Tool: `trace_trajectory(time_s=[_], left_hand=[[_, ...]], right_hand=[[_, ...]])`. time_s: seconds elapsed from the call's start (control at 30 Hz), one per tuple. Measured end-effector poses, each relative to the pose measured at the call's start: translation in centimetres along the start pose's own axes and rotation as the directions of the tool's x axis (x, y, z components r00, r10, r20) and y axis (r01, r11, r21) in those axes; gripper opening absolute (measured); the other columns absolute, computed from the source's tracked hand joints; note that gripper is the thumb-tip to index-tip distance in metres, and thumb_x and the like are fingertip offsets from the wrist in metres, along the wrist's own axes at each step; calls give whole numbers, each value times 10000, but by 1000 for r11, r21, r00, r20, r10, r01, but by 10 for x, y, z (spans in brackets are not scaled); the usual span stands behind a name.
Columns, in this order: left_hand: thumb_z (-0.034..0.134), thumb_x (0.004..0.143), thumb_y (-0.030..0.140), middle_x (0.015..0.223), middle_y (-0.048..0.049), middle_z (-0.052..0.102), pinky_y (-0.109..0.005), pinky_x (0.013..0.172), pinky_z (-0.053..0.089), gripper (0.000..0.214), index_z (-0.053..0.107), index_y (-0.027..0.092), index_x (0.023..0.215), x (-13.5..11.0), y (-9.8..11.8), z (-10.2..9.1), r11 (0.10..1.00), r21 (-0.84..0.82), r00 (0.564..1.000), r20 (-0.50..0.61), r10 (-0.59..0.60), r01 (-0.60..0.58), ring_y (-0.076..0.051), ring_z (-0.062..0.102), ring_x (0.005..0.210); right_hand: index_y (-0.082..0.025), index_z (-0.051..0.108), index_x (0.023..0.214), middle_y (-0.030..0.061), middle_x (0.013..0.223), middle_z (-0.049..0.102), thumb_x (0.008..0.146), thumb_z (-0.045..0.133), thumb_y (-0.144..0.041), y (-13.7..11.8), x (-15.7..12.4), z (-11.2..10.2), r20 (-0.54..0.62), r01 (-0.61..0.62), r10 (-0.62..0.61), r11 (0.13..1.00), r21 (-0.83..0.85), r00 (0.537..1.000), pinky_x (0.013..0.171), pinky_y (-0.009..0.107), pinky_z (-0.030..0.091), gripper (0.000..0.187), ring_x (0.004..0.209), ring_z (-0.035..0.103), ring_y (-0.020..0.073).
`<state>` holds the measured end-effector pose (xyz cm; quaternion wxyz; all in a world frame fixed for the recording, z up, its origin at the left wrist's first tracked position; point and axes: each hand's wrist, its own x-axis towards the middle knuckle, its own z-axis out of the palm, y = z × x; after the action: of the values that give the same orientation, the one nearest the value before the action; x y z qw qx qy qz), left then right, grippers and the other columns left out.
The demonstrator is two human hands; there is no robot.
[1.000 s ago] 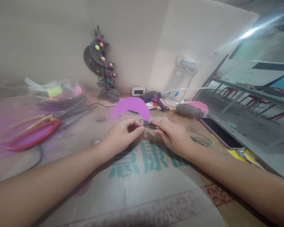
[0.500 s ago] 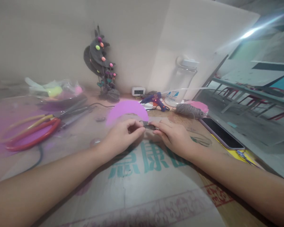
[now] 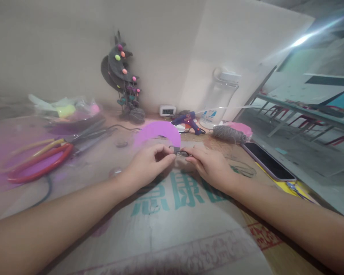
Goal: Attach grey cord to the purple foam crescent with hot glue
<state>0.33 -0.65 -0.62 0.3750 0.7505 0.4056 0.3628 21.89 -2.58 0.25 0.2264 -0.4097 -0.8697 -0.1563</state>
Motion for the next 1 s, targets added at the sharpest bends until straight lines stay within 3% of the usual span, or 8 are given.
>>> trace_trajectory(time_s=[0.17,0.4,1.0], left_hand=[[533,830,366,754,-19,680,-260,611,437,221,646,176,821,0,-1,0,1000,-7,1000,-10,-14,13,-151,578,658],[531,831,362,755,-19,677,-267,624,437,212,645,185,816,1,0,0,1000,-5,1000,-11,-6,6,-156,579,676],[534,830,367,672,4,641,-260,613,448,204,604,186,768,-1,0,-1,999,-44,1000,6,-21,21,-138,568,613]], right_hand=[[-175,567,1212,78,1020,695,978,397,-360,0,0,-1,32,-74,72,993,92,997,738,290,470,344,880,644,188],[-166,625,1144,67,842,685,982,373,-387,-1,0,-1,-16,-9,10,1000,30,1000,645,276,447,372,736,636,175],[-172,643,1120,51,826,680,981,396,-345,1,-1,-1,-14,22,-22,1000,-14,1000,610,252,425,332,708,616,152]])
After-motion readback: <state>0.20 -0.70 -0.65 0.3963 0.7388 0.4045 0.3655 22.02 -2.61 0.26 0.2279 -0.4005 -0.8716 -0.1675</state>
